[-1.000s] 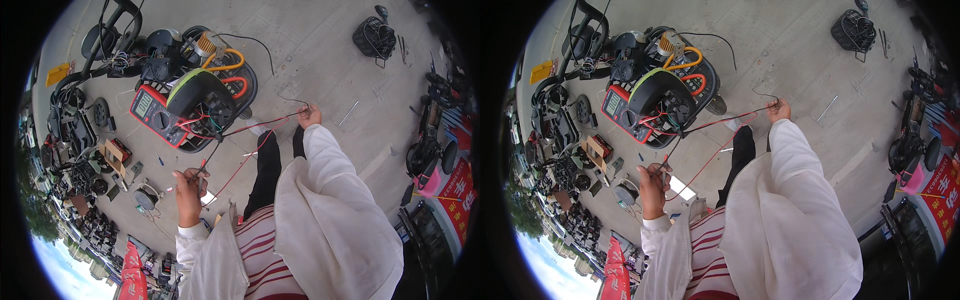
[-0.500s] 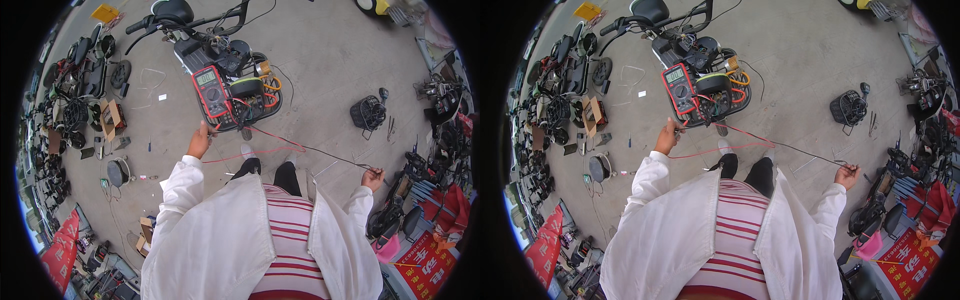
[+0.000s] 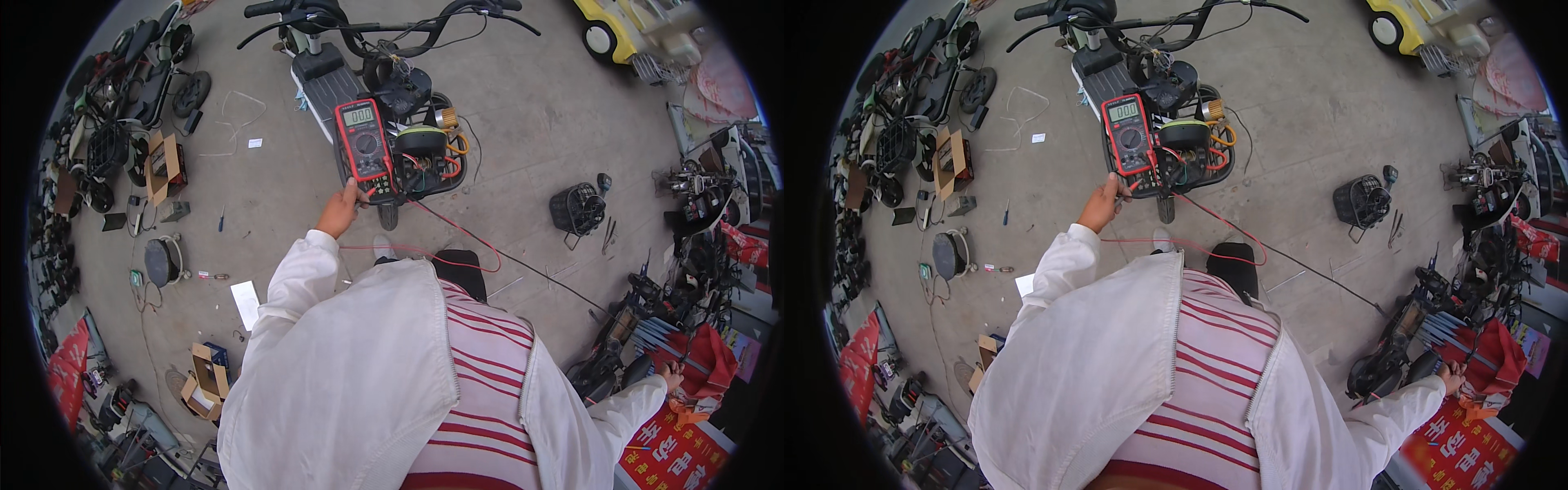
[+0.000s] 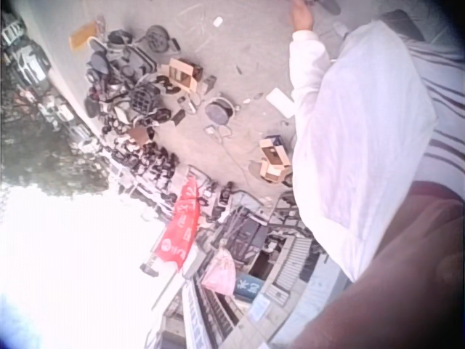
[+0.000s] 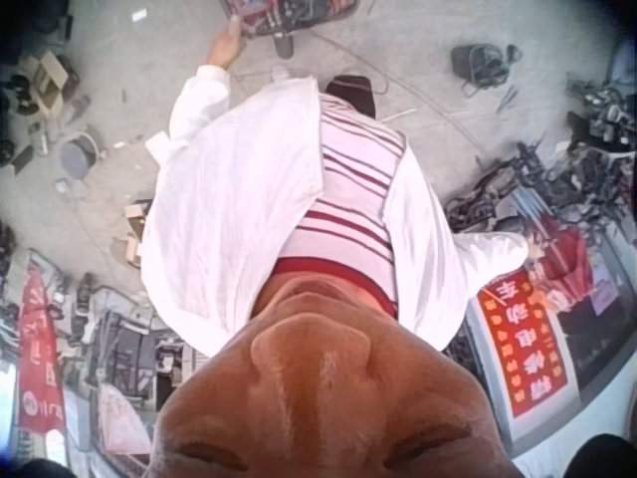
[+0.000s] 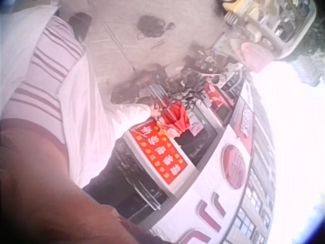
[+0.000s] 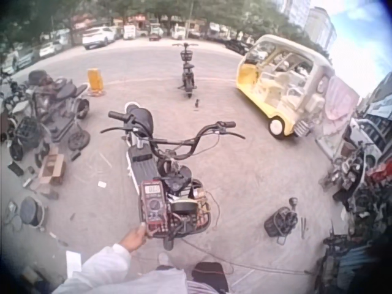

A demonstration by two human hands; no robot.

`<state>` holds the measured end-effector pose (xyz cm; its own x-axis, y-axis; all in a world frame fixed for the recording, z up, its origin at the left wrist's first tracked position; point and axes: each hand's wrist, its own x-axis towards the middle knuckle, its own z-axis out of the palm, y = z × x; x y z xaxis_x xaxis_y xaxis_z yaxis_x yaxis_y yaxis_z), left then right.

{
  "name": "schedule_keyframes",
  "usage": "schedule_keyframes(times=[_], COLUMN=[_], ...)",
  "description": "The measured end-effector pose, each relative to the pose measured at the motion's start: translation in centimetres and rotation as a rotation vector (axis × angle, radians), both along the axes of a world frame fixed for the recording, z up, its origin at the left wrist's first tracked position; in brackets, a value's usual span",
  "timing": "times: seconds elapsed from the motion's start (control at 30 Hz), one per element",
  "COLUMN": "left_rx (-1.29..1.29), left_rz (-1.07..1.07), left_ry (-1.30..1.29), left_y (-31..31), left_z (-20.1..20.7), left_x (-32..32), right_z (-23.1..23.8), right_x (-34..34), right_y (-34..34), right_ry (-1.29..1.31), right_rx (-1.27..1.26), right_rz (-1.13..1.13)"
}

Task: The person uses a multimeter to test continuity and voltage on exposed wires at the handlebar area of an electric scooter. They repeatedly connect and disconnect multimeter probes to different wire ends, occasionally adjusting the handlebar grip and a small black component near the wiring.

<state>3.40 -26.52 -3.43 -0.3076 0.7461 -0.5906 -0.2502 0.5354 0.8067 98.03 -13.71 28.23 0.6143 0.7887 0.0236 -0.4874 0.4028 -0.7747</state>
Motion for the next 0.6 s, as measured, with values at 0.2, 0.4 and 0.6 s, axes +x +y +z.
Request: schedule_keyframes(times=[0.2, 0.4, 0.6], left_rx=[0.061, 0.149, 0.173], left_rz=[0.003, -0.017, 0.002], left_ry=[-0.040, -0.103, -0.109], left_y=[0.5, 1.6, 2.7], left_z=[3.5, 4.3, 5.2], left_x=[1.4, 4.3, 7.1], right_z=[0.1, -14.3, -23.2], right_x=[-31.0, -59.0, -73.2], right_y=[5.4, 4.7, 1.0], right_ry=[-0.461, -0.609, -0.637], right_rx=[-0.092, -0.575, -0.693], right_rz=[0.495, 1.315, 1.671])
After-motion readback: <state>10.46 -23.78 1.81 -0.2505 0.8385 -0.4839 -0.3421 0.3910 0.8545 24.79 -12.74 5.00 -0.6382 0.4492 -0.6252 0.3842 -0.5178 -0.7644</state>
